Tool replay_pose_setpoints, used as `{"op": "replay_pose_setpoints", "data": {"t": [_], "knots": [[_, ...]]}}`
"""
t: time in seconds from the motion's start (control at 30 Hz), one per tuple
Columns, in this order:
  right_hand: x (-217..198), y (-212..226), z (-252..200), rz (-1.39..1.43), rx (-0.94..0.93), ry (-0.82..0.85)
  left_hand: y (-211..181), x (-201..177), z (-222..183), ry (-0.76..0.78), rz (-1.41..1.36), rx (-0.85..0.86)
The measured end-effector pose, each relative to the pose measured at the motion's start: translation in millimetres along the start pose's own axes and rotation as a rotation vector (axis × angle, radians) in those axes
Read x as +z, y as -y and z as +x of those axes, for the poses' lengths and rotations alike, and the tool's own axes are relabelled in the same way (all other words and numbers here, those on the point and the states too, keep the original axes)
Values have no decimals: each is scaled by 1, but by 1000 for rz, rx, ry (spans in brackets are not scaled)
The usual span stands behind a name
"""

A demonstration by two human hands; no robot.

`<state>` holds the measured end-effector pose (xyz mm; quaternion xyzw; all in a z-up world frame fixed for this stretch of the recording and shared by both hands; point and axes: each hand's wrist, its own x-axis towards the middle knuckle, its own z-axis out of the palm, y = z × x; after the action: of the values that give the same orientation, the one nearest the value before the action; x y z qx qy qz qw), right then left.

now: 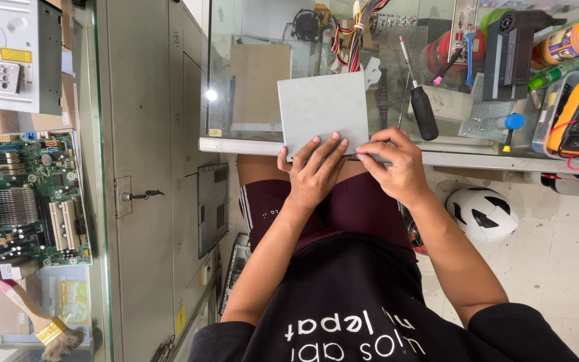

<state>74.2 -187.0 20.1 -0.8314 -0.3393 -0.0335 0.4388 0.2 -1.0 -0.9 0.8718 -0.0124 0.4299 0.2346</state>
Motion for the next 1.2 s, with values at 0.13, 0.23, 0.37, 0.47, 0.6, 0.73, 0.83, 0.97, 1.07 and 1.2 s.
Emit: {"op": "replay_pose_setpoints", "data": {"t": [0.13, 0.23, 0.37, 0.47, 0.6, 0.73, 0.83, 0.97, 1.07, 1.2], "knots": [[1, -1, -5, -34, -26, -11, -1, -1, -1, 6, -3, 3], [3, -6, -5, -22, -35, -24, -1, 1, -1, 5, -8, -3], [5, -10, -6, -1, -37, -33, -2, -1, 0, 23, -6, -7], [4, -6, -6, -3, -44, -28, 1, 6, -7, 2, 3, -17], [4, -8, -8, -3, -59, -23, 5, 15, -19, -4, 36, -5], [4, -8, -8, -8, -68, -29, 1, 6, -8, 7, 11, -16], [4, -7, -7, -1, -67, -33, 0, 2, -6, 9, -3, -22], [4, -4, -5, 47, -35, -60, -2, 2, -4, -3, -7, -25], [0, -8, -2, 89, -8, -68, -2, 0, -3, -8, -7, -14], [0, -17, 28, 114, 25, -131, -3, 3, -5, -10, -6, -19]]}}
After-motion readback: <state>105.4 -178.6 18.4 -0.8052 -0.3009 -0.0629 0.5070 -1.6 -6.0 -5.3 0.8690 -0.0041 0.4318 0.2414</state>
